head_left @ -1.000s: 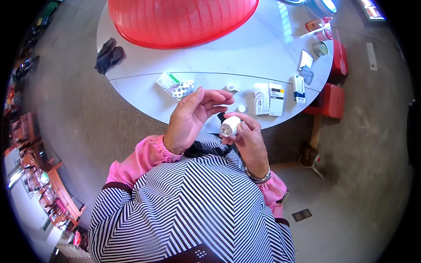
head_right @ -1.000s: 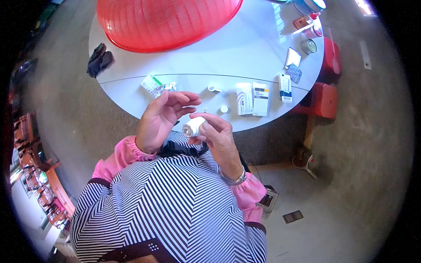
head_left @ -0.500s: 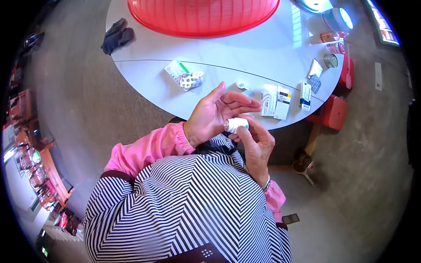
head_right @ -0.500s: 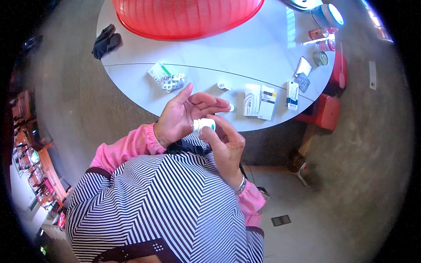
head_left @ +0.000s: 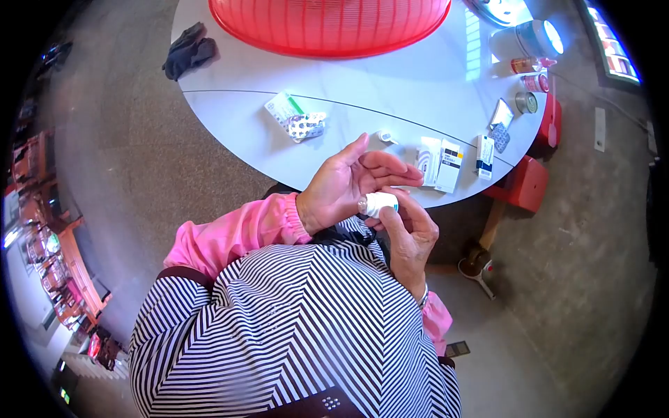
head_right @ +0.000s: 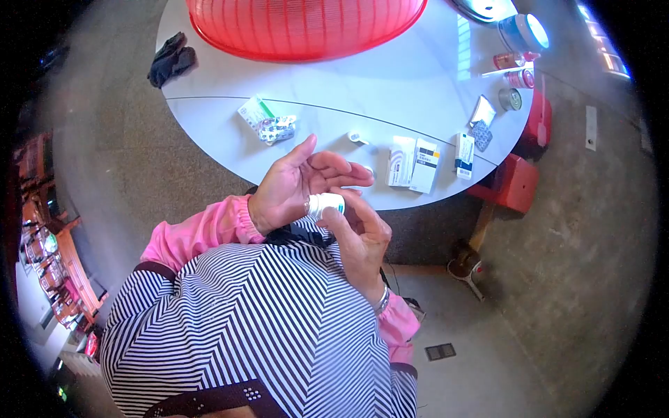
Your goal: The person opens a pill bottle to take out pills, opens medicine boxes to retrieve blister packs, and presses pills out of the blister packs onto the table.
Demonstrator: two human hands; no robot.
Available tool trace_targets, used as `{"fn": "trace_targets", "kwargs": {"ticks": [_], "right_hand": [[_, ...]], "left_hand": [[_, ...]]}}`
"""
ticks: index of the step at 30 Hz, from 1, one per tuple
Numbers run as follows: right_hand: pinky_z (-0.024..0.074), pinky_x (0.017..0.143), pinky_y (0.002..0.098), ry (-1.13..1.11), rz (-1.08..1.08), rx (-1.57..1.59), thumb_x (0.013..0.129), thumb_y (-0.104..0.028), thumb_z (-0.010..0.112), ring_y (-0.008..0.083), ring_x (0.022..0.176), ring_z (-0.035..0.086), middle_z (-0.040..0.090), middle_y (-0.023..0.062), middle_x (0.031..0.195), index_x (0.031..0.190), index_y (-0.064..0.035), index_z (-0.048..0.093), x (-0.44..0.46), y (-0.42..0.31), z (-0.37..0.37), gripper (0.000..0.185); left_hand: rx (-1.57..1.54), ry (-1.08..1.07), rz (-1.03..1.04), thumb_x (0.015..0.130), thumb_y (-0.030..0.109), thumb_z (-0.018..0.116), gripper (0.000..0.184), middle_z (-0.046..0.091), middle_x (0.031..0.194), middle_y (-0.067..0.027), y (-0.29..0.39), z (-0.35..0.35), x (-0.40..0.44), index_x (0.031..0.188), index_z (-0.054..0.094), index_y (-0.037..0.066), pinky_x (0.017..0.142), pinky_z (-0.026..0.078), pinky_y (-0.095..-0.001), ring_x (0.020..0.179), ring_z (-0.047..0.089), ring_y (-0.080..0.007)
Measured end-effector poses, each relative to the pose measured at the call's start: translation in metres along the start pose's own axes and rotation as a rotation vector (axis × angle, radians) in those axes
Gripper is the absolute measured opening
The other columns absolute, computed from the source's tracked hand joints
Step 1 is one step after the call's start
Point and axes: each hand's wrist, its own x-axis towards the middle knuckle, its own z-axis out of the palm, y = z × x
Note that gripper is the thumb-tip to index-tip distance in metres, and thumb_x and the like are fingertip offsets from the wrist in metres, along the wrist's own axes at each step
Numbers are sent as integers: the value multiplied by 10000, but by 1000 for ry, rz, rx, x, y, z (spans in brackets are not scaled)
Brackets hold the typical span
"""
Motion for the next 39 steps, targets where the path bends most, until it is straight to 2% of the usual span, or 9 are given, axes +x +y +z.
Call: {"fn": "trace_targets", "kwargs": {"ticks": [2, 5, 6, 14, 18, 22, 26, 30, 39], "right_hand": [[491, 656, 199, -28, 6, 12, 830, -1, 653, 97, 749, 631, 657, 66, 826, 1099, 48, 628, 0, 0, -3, 275], [495, 663, 203, 22, -51, -216, 824, -1, 656, 96, 752, 632, 659, 66, 827, 1090, 45, 634, -2, 2, -5, 271], [493, 660, 200, 32, -36, -104, 813, -2, 661, 88, 749, 632, 661, 62, 819, 1081, 43, 640, 3, -4, 2, 272], [523, 664, 216, 38, -44, -43, 841, -3, 632, 115, 757, 653, 669, 100, 886, 1101, 53, 630, -3, -2, -1, 266], [522, 680, 217, 24, 3, -91, 847, -8, 626, 126, 769, 658, 669, 104, 896, 1100, 54, 630, 1, -5, -3, 261], [515, 676, 228, 53, -28, -110, 826, -14, 647, 122, 755, 658, 679, 80, 848, 1081, 35, 649, 0, -4, -1, 260], [519, 668, 231, 76, -107, -222, 826, -10, 660, 126, 757, 659, 676, 90, 875, 1092, 47, 638, -4, 0, -7, 273], [517, 655, 226, 53, -49, -100, 844, -25, 654, 126, 754, 663, 676, 91, 879, 1096, 51, 631, -2, 0, -6, 264], [474, 630, 206, 71, -104, -286, 792, -54, 707, 72, 707, 600, 653, 45, 789, 1063, 22, 658, 0, 6, -11, 286]], "left_hand": [[-1, 3, 0, 1017, 469, 162, 681, 550, 1243, -276, -1, 2, 1, 1030, 630, -25, 1078, 344, -458, 1247, 476, -369], [-44, -2, -10, 1018, 465, 169, 671, 573, 1217, -267, -1, 2, 1, 1015, 635, -19, 1077, 347, -455, 1229, 496, -367], [5, 16, -3, 1018, 463, 171, 669, 579, 1209, -263, 0, 5, -1, 1010, 636, -17, 1077, 346, -456, 1225, 501, -366], [6, 34, -2, 1021, 454, 170, 666, 590, 1197, -255, 0, 4, -1, 991, 640, -18, 1075, 350, -450, 1211, 515, -360], [18, 43, -28, 1022, 450, 172, 665, 588, 1197, -258, -2, 5, 0, 989, 638, -24, 1071, 359, -447, 1213, 514, -360], [54, 55, -41, 1022, 449, 167, 669, 586, 1199, -259, -2, 6, -1, 996, 636, -28, 1058, 375, -444, 1200, 524, -352], [-34, 17, -44, 1023, 447, 159, 670, 585, 1202, -257, -7, -1, 0, 1001, 635, -25, 1050, 382, -439, 1178, 542, -339], [17, 55, -46, 1023, 447, 160, 670, 587, 1201, -257, -6, 0, 0, 996, 638, -22, 1047, 384, -437, 1168, 549, -335], [31, 54, -40, 1022, 445, 168, 663, 600, 1184, -250, -8, 5, 2, 985, 647, -12, 1041, 388, -434, 1151, 560, -333]]}}
